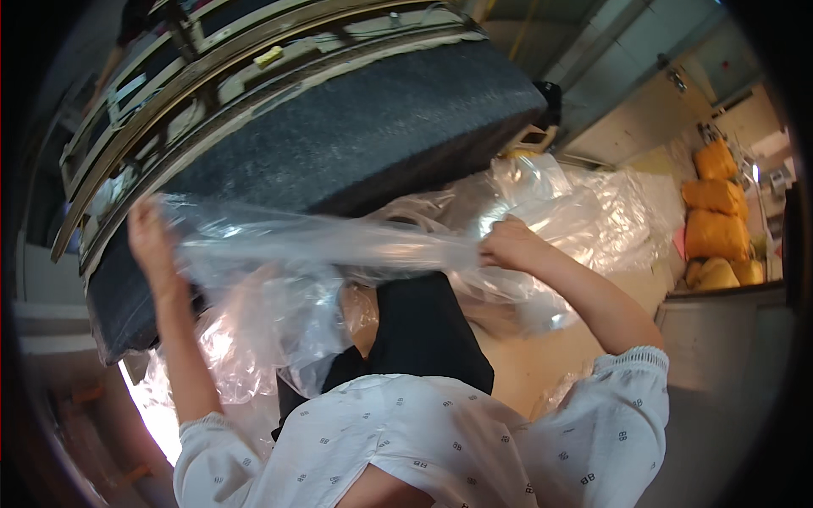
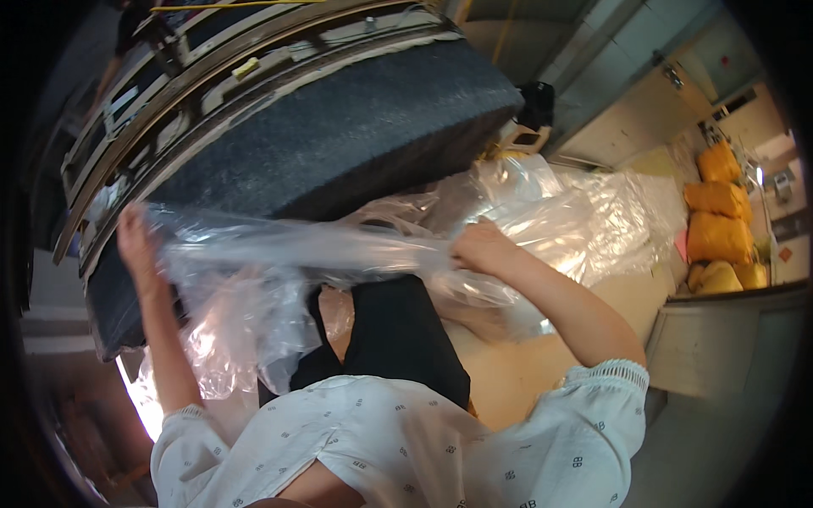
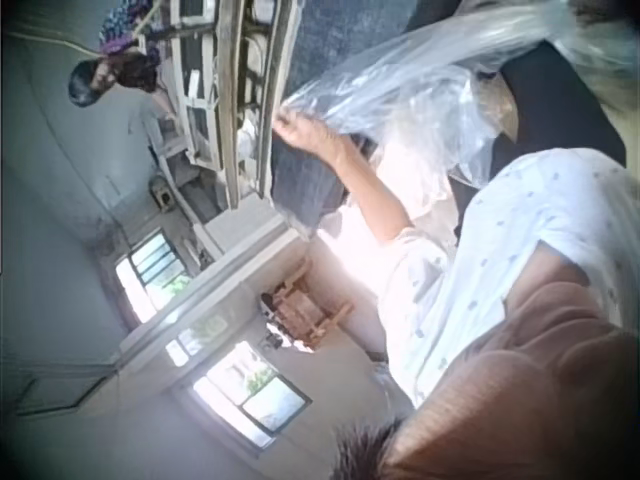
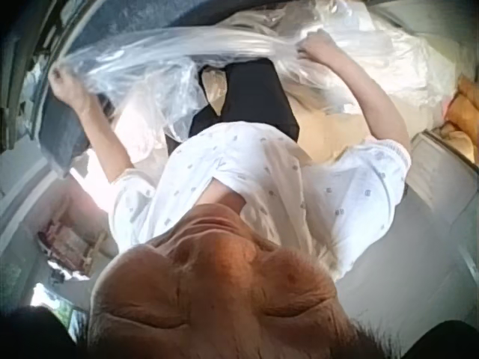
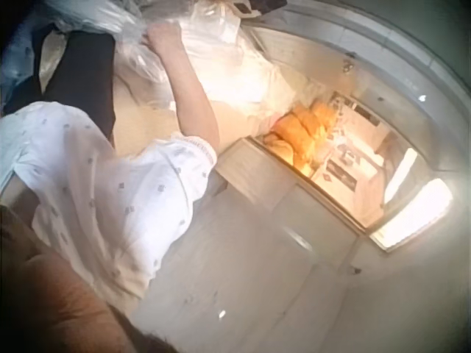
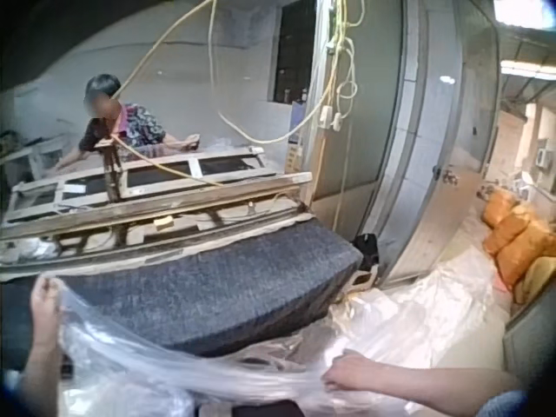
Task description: Wrapping a large dark object in clear plastic wrap.
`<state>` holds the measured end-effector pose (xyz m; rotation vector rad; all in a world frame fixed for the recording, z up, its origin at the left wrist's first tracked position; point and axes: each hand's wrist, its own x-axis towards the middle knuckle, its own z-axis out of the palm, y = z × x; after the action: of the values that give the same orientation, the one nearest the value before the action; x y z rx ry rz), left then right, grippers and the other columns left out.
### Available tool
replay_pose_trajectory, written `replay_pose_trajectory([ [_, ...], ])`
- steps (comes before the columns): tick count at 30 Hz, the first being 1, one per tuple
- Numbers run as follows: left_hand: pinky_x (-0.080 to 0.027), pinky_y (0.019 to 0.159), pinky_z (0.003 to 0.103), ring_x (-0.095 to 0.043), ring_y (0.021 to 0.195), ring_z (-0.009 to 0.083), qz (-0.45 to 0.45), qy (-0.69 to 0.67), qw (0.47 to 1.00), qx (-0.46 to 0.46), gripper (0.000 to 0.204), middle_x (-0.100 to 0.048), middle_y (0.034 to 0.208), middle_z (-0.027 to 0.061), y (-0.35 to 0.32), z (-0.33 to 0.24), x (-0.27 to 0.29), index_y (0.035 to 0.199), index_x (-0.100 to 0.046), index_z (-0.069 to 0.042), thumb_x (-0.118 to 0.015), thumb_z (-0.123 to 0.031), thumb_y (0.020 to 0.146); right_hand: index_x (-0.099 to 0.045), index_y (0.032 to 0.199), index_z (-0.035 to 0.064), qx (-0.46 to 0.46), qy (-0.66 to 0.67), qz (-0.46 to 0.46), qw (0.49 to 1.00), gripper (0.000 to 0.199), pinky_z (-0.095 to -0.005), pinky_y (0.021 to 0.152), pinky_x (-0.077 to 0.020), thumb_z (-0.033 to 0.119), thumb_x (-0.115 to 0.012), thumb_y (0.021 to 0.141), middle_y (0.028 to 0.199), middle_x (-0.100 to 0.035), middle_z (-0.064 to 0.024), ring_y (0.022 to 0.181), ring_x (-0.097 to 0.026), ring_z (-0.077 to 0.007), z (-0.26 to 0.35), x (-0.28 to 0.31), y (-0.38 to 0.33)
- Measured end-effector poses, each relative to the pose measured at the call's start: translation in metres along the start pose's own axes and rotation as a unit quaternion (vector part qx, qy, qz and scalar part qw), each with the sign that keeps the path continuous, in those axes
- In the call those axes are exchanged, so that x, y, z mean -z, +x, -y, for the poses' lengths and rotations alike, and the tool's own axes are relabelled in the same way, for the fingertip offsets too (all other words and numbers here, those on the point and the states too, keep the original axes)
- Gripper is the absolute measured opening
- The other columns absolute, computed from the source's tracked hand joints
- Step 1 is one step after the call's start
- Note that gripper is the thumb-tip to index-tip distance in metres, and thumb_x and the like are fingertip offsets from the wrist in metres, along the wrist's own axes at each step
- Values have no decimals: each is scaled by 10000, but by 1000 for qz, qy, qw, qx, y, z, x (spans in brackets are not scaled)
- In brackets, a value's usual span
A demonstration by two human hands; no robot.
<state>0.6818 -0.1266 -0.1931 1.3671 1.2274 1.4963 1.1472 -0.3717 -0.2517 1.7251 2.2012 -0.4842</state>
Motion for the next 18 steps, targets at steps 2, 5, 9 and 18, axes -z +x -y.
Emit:
replay_pose_trajectory([
  [2, -310, 477, 149, -389, 587, -4, -63, 53, 996, -25, 197, -548, 867, -68, 35, 40, 104, 1072, -560, -86, -523, -183, 905, -685, 808, 158, -97, -106, 184, 972, 174, -512, 923, -344, 304, -616, 740, 890, -654, -67, 960, -573, -246, -48, -42, -32],
  [5, -414, 817, 268, -523, 882, 163, -91, 390, 901, -166, 311, -574, 965, 52, 82, 79, 286, 1100, -547, -13, -500, -265, 924, -666, 969, 83, -226, -183, 285, 913, 282, -473, 963, -320, 239, -601, 744, 1019, -635, -108, 1050, -549, -245, -100, -45, -67],
  [9, -410, 846, 309, -545, 948, 232, -174, 488, 839, -167, 411, -585, 1048, 145, 111, 108, 440, 1101, -541, 17, -504, -342, 906, -679, 969, 110, -368, -289, 193, 862, 250, -473, 945, -294, 163, -494, 809, 1036, -643, -40, 1017, -562, -229, -186, -29, -86],
  [18, -406, 841, 373, -542, 944, 331, -185, 621, 760, -47, 399, -575, 1032, 171, 115, 131, 518, 1073, -535, -8, -477, -354, 884, -492, 977, 56, -292, -29, -772, 563, 314, -439, 705, -476, 326, -548, 826, 913, -579, -131, 856, -586, -332, -156, 250, 29],
])
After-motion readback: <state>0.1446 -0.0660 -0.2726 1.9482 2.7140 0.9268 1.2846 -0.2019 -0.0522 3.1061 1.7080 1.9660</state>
